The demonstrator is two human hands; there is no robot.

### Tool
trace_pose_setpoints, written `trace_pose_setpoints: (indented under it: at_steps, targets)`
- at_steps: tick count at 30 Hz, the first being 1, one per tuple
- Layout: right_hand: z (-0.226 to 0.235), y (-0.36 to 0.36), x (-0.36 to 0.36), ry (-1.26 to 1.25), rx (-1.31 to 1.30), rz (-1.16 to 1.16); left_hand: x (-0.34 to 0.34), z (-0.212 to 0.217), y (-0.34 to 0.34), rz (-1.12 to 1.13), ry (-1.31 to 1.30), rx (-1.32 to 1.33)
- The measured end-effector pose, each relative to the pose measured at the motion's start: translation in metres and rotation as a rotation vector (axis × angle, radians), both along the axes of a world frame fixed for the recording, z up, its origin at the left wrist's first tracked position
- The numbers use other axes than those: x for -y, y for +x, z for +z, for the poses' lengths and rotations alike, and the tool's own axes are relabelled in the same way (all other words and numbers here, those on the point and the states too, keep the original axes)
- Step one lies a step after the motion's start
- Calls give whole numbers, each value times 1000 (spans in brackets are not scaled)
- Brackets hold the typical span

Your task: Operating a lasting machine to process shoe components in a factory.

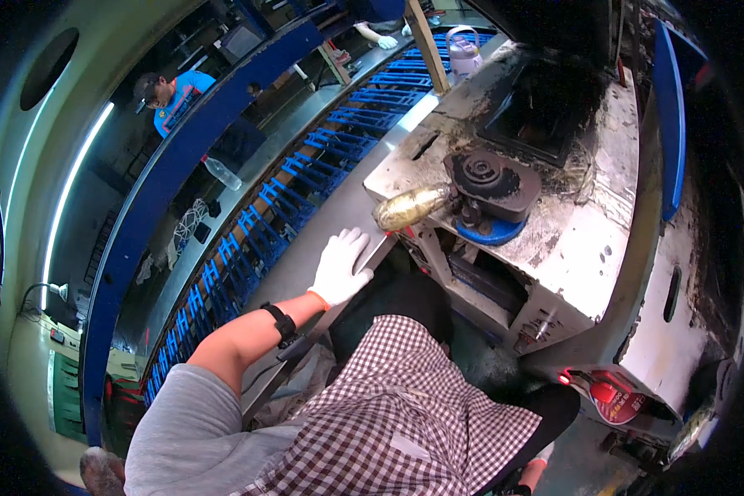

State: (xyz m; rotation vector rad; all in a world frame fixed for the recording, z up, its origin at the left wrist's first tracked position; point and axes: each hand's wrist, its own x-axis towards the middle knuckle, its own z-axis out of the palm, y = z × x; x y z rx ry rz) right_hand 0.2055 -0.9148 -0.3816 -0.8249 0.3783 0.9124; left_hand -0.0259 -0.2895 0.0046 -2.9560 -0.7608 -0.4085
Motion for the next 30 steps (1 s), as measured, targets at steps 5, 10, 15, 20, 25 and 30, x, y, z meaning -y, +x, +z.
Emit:
trace_pose_setpoints:
  at_steps: [5,10,15,20,25,30]
  targets:
    - [64,27,-39,-348,301,-35,4,5,-10,7,60,20]
    - [46,31,-25,-354,287,55,-1,0,-4,-21,78,66]
    - [37,56,-20,-669,250,279,2,9,-5,33,-70,1]
    - [23,65,-7,-640,229,218,-2,1,-11,14,-43,47]
    - [16,75,-11,-613,202,93,-2,13,-3,50,-160,-50]
    - [60,28,-102,-571,178,7,-4,2,-17,17,-33,65]
